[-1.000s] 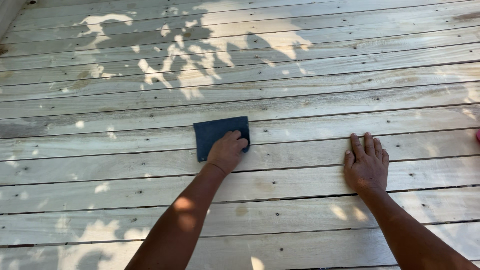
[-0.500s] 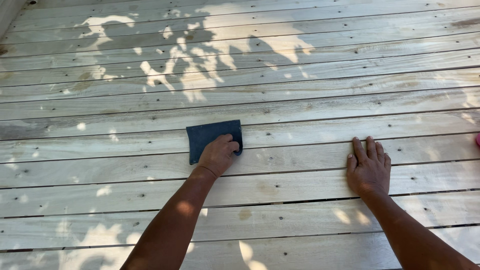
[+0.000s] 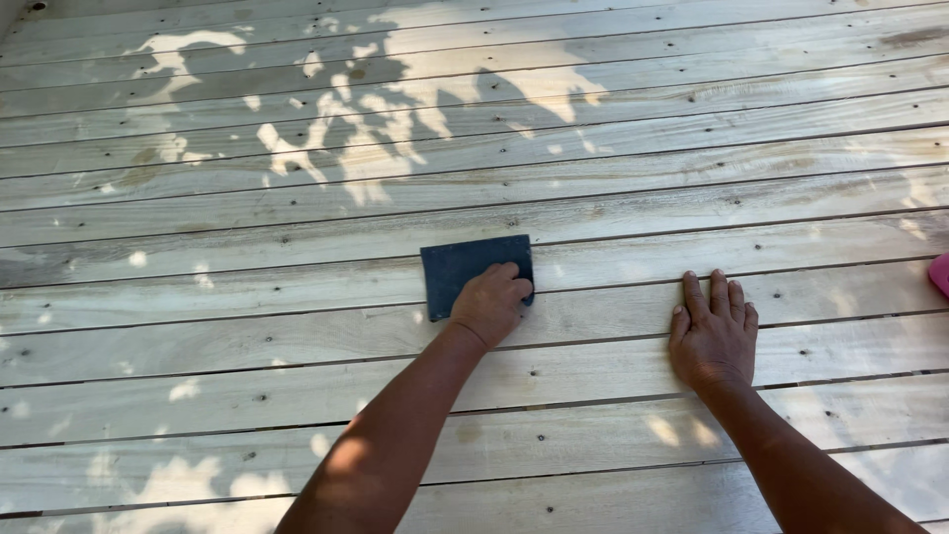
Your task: The person sands the slatted wooden surface of a large frame structure using a dark sanding block, moving it back and forth across the planks. They occasionally reposition the block in both hands and work across different sections of the panel, steadying the wood with their free hand.
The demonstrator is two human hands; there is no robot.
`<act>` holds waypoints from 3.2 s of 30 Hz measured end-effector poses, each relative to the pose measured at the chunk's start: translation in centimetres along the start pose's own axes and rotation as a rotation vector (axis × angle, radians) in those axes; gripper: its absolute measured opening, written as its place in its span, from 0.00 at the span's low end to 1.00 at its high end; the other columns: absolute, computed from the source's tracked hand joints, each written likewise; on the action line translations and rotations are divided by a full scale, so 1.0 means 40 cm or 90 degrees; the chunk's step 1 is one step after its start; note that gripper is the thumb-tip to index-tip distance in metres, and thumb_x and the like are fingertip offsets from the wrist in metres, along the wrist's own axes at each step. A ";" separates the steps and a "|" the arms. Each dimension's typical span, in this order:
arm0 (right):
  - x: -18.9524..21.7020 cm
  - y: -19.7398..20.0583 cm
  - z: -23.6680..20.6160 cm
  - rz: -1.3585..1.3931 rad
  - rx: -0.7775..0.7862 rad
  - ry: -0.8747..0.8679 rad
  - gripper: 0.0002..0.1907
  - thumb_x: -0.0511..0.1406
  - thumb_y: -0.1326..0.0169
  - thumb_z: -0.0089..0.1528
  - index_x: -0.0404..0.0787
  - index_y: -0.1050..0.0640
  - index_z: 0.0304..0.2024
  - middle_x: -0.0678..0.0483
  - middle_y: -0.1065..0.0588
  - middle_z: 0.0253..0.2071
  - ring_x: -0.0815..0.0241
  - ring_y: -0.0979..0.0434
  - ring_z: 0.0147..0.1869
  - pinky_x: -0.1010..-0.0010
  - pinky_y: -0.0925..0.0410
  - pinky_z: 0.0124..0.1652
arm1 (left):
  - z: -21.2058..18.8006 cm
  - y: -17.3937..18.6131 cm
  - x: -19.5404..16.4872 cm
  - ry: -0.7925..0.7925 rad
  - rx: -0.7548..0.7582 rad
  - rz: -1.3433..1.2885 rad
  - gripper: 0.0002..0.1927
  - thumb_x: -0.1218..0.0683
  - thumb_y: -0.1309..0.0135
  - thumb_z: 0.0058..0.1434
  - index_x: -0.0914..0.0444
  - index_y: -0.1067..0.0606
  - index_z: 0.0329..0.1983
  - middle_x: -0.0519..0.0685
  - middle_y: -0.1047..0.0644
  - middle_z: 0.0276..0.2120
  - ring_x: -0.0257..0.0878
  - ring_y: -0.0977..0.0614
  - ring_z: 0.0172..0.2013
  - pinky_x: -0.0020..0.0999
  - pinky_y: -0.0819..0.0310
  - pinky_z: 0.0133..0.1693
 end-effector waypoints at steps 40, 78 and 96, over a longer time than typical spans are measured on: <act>-0.004 0.000 -0.002 -0.005 0.000 0.005 0.31 0.50 0.70 0.70 0.57 0.42 0.76 0.45 0.49 0.78 0.47 0.56 0.82 0.52 0.60 0.73 | -0.218 0.241 0.247 0.112 0.042 0.058 0.09 0.64 0.43 0.52 0.58 0.18 0.32 0.48 0.24 0.34 0.46 0.20 0.42 0.40 0.22 0.44; -0.002 -0.006 -0.002 -0.018 0.001 -0.001 0.32 0.51 0.70 0.69 0.59 0.43 0.76 0.48 0.49 0.78 0.49 0.57 0.82 0.53 0.61 0.74 | -0.109 0.138 0.110 0.089 0.032 0.013 0.09 0.65 0.43 0.51 0.59 0.19 0.30 0.47 0.25 0.34 0.46 0.23 0.43 0.40 0.24 0.46; -0.003 -0.006 -0.001 -0.001 -0.015 0.002 0.31 0.50 0.69 0.70 0.57 0.42 0.76 0.46 0.48 0.78 0.47 0.56 0.82 0.52 0.61 0.74 | -0.185 0.169 0.176 0.163 0.001 0.013 0.09 0.64 0.42 0.53 0.59 0.17 0.34 0.47 0.23 0.35 0.45 0.22 0.45 0.38 0.22 0.49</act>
Point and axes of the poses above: each hand's wrist, its own z-axis towards the middle knuckle, its own y-axis out of the back of the hand, x = y × z, the point moved 3 cm from there along z, towards the middle knuckle
